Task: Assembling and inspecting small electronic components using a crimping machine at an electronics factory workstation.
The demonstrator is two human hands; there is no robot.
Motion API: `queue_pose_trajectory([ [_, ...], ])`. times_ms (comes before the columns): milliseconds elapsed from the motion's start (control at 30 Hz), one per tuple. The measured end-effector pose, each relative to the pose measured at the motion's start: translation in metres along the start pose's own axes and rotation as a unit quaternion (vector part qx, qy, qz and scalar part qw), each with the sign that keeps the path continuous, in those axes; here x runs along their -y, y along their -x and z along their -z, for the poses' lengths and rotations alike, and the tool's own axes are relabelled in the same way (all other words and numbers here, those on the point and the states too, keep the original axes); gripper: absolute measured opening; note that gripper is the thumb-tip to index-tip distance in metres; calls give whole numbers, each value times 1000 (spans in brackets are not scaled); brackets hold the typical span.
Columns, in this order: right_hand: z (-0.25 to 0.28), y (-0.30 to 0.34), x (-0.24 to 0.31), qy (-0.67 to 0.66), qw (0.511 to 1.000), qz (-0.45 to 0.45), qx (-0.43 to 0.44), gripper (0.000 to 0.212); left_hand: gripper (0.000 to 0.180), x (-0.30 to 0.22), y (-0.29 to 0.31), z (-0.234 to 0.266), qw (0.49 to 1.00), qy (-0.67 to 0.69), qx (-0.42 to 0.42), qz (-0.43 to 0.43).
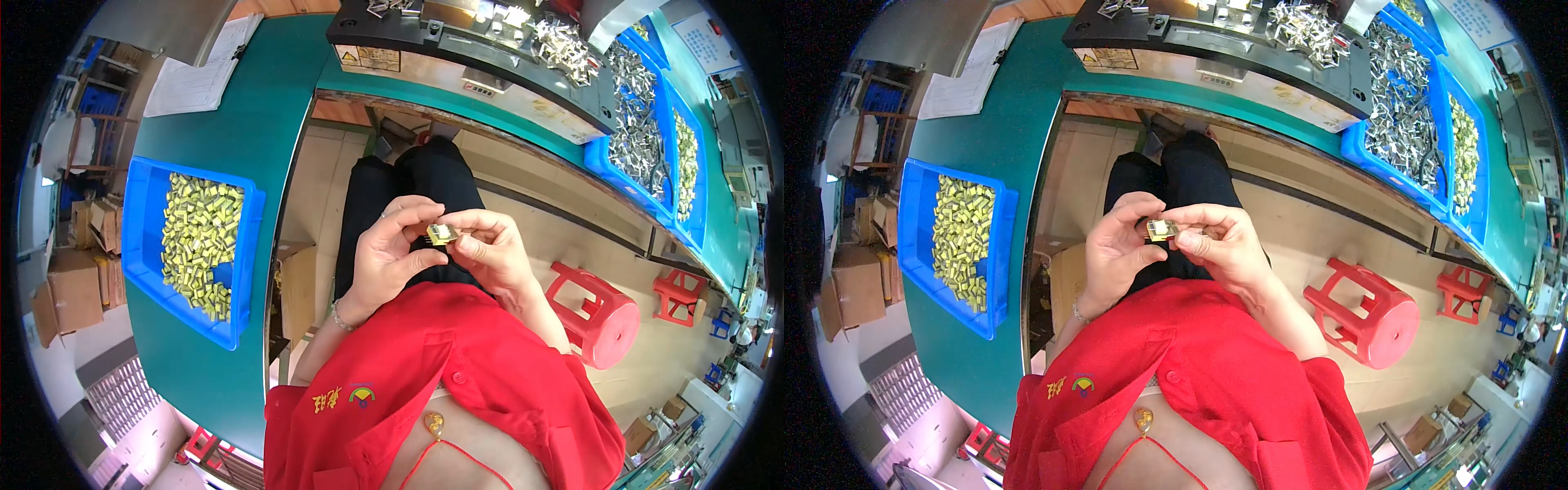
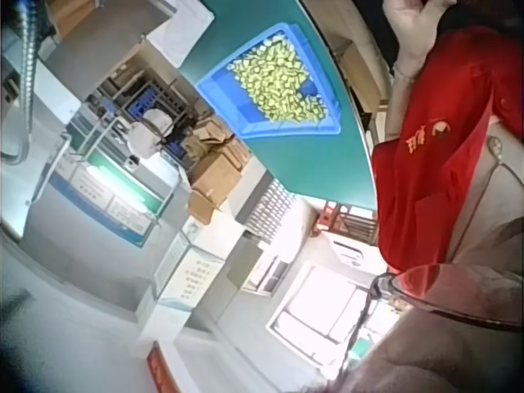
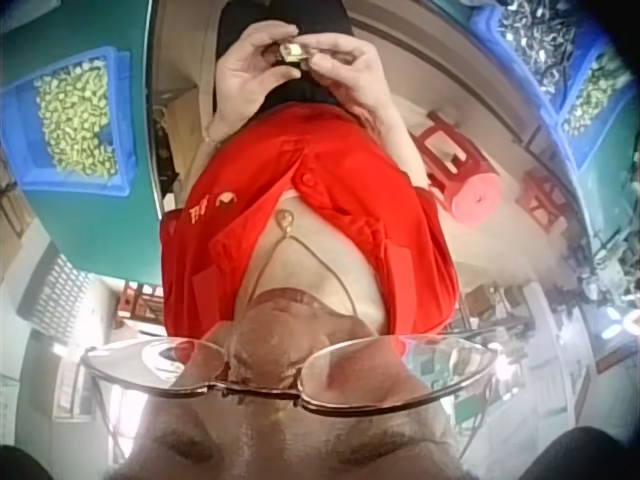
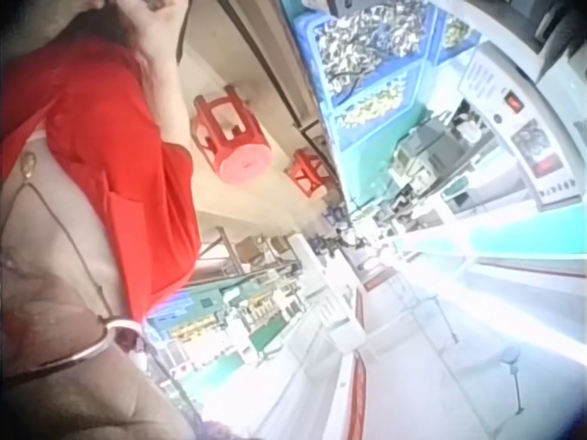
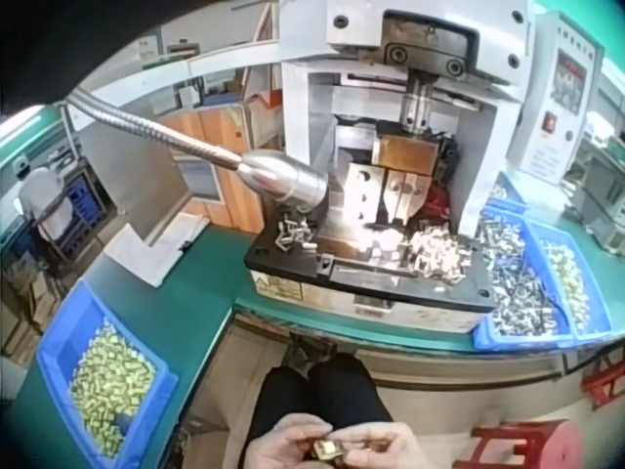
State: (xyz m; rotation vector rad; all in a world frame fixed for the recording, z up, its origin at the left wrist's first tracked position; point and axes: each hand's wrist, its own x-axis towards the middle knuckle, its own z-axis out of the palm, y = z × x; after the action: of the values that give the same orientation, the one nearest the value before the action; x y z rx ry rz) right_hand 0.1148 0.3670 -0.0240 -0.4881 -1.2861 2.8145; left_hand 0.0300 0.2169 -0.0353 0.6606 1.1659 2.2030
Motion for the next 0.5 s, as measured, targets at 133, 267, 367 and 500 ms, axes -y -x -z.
queue_pose_trajectory([
  [133, 8, 0, -3, -93, 993, -55, 50, 28, 30, -1, 0, 8, 996, -82, 34, -7],
  [267, 11, -6, -7, -151, 979, -100, 96, 27, 24, -3, -5, 11, 989, -137, 33, -36],
  [367, 19, -11, -14, -216, 958, -137, 128, 27, 24, -13, -15, 13, 941, -317, 87, -75],
  [500, 14, -12, -9, -227, 953, -143, 139, 27, 22, -20, -18, 10, 930, -350, 77, -80],
])
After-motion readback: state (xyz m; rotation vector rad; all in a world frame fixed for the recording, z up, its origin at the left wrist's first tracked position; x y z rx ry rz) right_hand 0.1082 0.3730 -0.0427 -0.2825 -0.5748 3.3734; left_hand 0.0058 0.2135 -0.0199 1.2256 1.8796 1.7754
